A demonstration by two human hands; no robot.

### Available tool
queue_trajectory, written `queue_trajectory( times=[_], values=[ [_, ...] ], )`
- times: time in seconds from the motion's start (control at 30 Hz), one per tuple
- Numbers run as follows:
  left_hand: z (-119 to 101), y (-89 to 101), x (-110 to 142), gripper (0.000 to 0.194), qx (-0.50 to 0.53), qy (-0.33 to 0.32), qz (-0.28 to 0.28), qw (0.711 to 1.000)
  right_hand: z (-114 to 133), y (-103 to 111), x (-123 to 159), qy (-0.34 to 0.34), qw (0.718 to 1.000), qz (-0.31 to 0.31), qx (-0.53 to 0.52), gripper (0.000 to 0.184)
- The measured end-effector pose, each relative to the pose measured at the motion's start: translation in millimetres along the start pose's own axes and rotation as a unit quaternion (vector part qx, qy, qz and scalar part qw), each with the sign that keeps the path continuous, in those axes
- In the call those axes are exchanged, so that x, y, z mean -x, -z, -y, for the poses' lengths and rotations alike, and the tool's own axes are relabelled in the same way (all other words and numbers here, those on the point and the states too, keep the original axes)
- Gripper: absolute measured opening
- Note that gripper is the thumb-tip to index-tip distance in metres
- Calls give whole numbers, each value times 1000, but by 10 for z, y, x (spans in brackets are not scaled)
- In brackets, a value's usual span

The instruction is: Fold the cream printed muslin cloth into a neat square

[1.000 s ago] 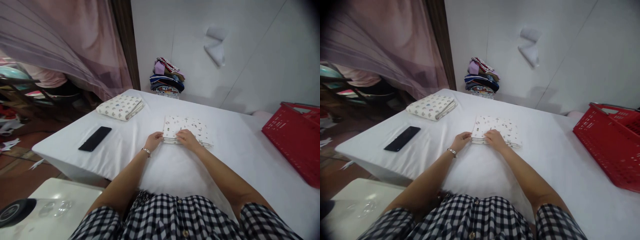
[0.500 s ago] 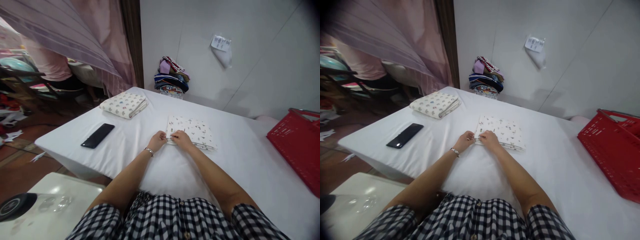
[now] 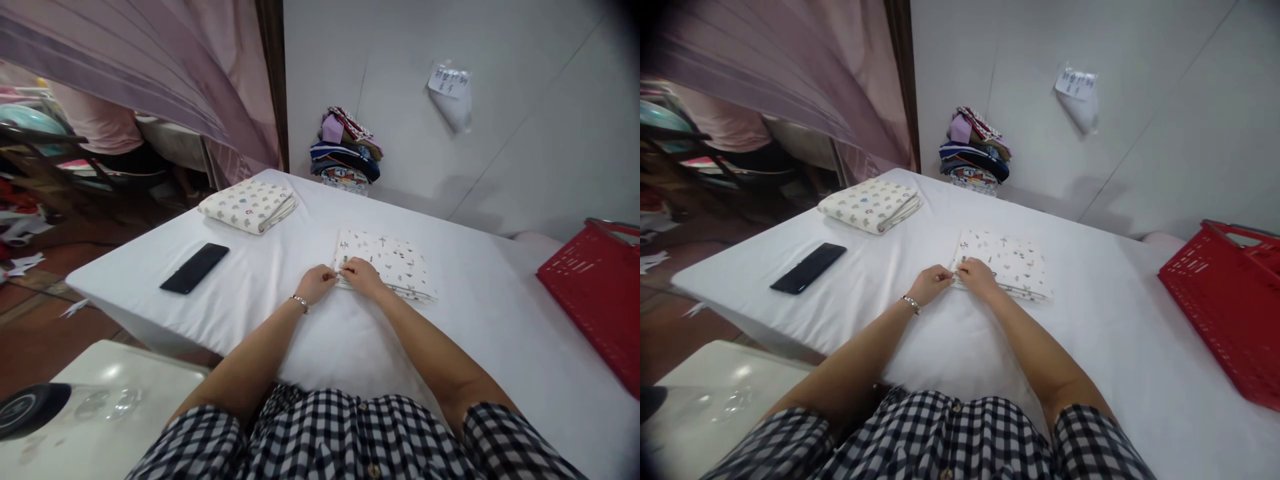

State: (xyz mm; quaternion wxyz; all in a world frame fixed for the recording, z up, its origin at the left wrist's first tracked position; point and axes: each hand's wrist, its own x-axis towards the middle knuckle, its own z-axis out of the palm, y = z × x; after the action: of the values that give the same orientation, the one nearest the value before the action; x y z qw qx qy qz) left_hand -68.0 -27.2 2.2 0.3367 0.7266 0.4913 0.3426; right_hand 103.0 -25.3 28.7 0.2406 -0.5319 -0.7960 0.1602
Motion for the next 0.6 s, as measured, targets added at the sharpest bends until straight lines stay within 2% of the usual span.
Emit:
queue_trajectory(
  times=[0.17, 0.37, 0.47, 0.6],
  values=[
    [-17, 41, -2, 9, -30, -37, 5, 999, -48, 41, 60, 29, 999, -22, -8, 17],
    [-48, 92, 1, 10, -132, -84, 13, 988, -40, 25, 122, 73, 996, 16, 52, 12],
    [-63, 93, 2, 11, -140, -77, 7, 987, -43, 4, 107, 53, 999, 0, 11, 11],
    [-84, 68, 14, 13, -106, -24, -28, 994, -69, -18, 70, -14, 996, -36, -80, 19]
  ],
)
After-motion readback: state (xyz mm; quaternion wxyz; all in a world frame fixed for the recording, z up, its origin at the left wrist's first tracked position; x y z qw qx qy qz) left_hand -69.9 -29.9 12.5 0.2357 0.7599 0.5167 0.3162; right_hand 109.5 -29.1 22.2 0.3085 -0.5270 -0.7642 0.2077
